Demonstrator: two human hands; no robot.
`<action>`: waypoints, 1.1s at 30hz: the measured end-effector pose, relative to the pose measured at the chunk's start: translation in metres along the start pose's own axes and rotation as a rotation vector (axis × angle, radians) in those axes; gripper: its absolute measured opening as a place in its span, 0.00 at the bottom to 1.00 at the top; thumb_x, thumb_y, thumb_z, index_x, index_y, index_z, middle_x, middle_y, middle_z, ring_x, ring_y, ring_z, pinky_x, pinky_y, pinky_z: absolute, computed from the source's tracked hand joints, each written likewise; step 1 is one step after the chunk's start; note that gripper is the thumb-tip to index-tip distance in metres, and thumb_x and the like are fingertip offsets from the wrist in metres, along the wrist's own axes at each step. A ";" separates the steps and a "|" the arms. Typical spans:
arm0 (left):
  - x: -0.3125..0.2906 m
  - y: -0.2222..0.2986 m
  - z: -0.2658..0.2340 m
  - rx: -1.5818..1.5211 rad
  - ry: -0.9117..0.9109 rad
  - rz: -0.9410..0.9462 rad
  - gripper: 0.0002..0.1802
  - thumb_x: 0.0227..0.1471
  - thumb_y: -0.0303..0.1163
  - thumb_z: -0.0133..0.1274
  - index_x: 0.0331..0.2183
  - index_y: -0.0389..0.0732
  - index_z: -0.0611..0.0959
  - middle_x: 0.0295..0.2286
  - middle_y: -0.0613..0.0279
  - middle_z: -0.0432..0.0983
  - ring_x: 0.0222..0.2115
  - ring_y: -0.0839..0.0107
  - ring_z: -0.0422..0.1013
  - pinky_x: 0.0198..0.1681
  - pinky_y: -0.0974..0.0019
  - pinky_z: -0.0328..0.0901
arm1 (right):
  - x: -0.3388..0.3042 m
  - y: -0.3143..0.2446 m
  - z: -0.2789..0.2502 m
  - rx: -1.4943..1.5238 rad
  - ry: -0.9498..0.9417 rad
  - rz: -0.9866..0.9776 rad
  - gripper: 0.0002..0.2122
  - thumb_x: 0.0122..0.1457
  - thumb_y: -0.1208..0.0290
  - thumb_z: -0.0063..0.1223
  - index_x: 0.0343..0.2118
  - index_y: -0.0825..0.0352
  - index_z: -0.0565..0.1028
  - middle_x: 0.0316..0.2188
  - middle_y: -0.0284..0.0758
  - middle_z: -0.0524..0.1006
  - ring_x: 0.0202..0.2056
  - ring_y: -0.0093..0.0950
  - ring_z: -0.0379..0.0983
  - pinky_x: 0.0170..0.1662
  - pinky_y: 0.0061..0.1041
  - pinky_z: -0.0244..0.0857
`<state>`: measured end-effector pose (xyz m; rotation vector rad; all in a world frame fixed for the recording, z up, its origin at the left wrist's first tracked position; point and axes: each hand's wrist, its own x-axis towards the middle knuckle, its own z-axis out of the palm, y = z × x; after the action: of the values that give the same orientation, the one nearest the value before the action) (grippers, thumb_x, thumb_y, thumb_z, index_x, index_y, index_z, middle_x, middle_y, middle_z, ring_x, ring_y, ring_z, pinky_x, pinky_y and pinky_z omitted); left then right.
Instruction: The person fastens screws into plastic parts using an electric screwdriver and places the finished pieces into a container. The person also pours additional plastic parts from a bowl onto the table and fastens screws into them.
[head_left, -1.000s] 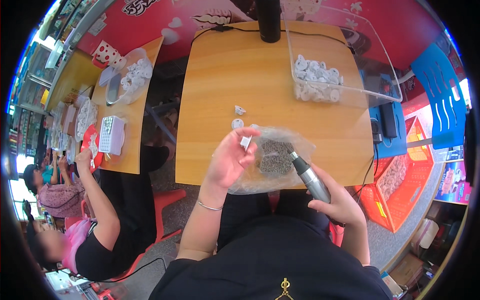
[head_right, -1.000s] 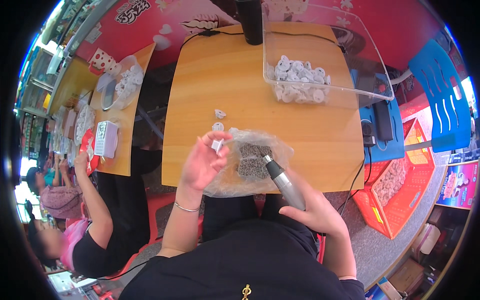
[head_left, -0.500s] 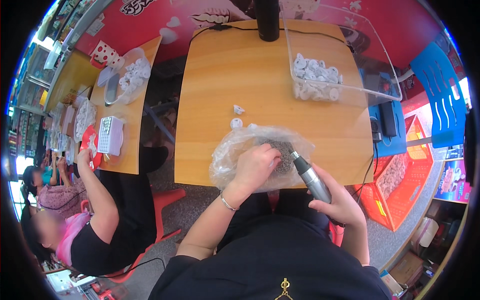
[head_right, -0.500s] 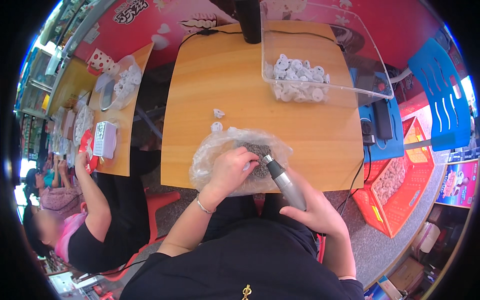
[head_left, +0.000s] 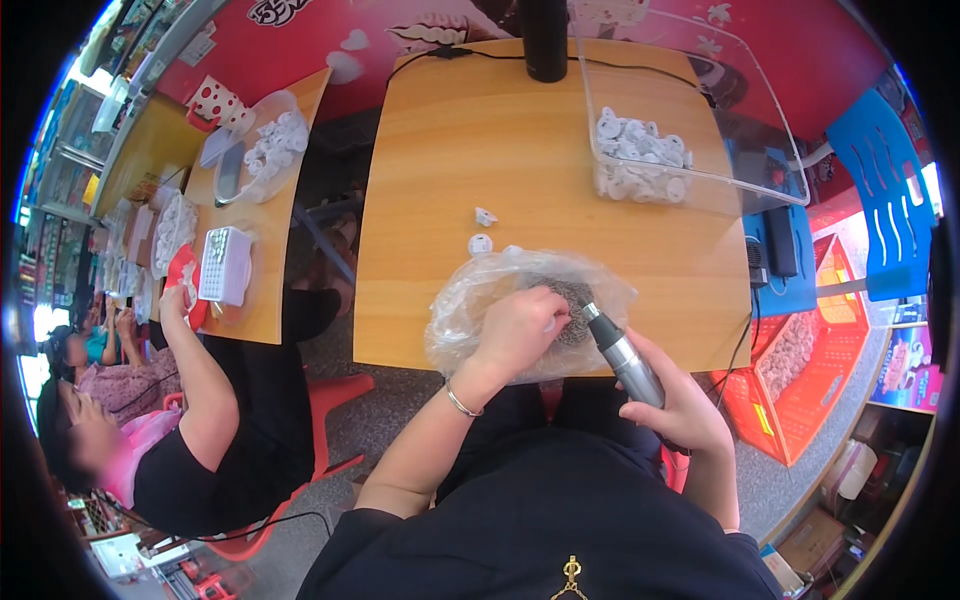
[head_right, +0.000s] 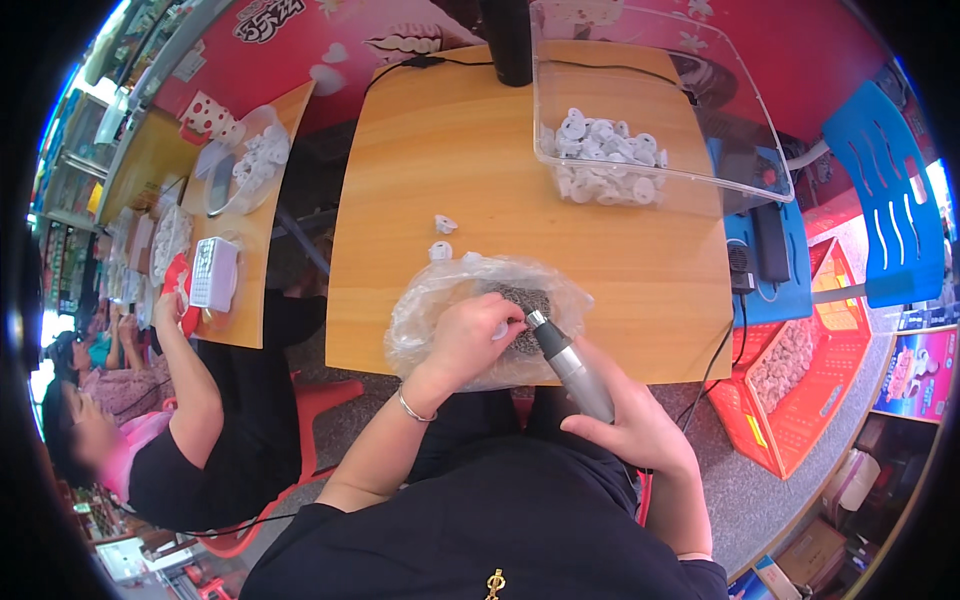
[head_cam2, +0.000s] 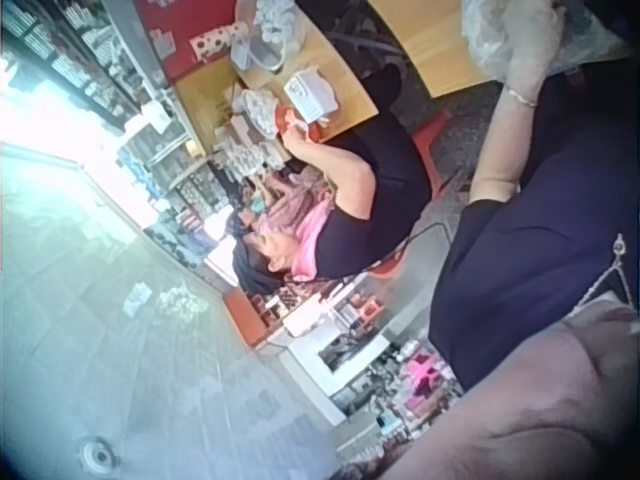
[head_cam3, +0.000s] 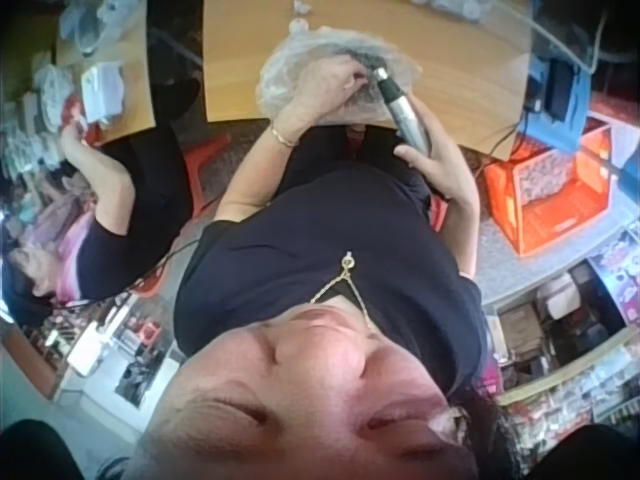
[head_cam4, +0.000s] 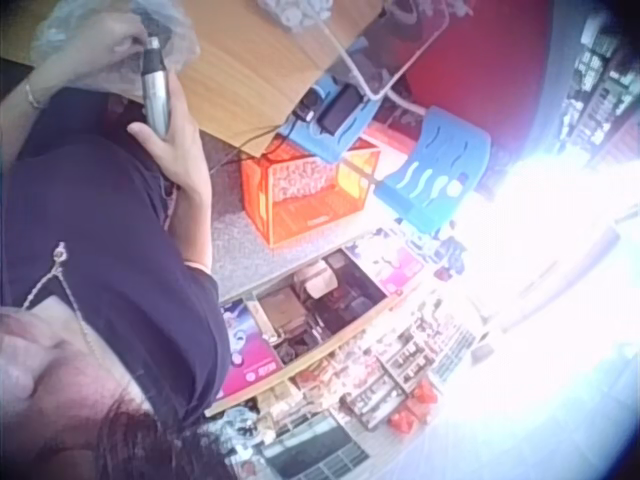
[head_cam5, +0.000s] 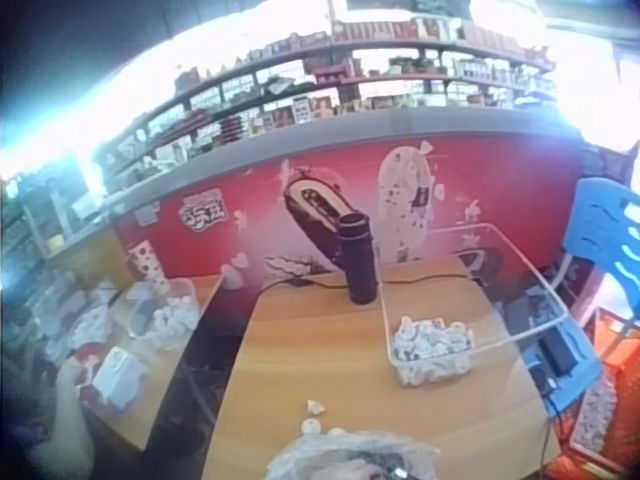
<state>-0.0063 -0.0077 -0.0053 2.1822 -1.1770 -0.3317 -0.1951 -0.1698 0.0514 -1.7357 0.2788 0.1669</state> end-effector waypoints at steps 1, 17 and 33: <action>0.000 -0.001 0.000 -0.001 0.000 0.001 0.07 0.44 0.33 0.60 0.28 0.43 0.82 0.27 0.61 0.75 0.29 0.59 0.73 0.32 0.60 0.68 | 0.000 -0.001 0.000 -0.001 0.001 0.001 0.41 0.48 0.64 0.66 0.63 0.69 0.54 0.51 0.40 0.67 0.43 0.27 0.70 0.50 0.28 0.63; -0.006 -0.017 -0.027 -0.769 -0.020 -0.302 0.06 0.49 0.27 0.60 0.30 0.34 0.84 0.25 0.65 0.78 0.26 0.80 0.70 0.30 0.75 0.64 | -0.001 -0.005 -0.001 0.024 -0.022 0.006 0.42 0.49 0.61 0.65 0.63 0.70 0.53 0.53 0.40 0.65 0.43 0.27 0.69 0.50 0.28 0.62; -0.010 -0.027 -0.020 -0.874 0.019 -0.340 0.10 0.50 0.34 0.60 0.29 0.37 0.83 0.23 0.67 0.77 0.22 0.81 0.68 0.24 0.75 0.61 | -0.001 -0.002 -0.001 0.001 -0.034 -0.020 0.42 0.49 0.61 0.66 0.63 0.68 0.54 0.52 0.41 0.66 0.43 0.28 0.70 0.49 0.28 0.63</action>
<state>0.0152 0.0196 -0.0076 1.5694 -0.4768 -0.7939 -0.1952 -0.1707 0.0540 -1.7326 0.2363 0.1813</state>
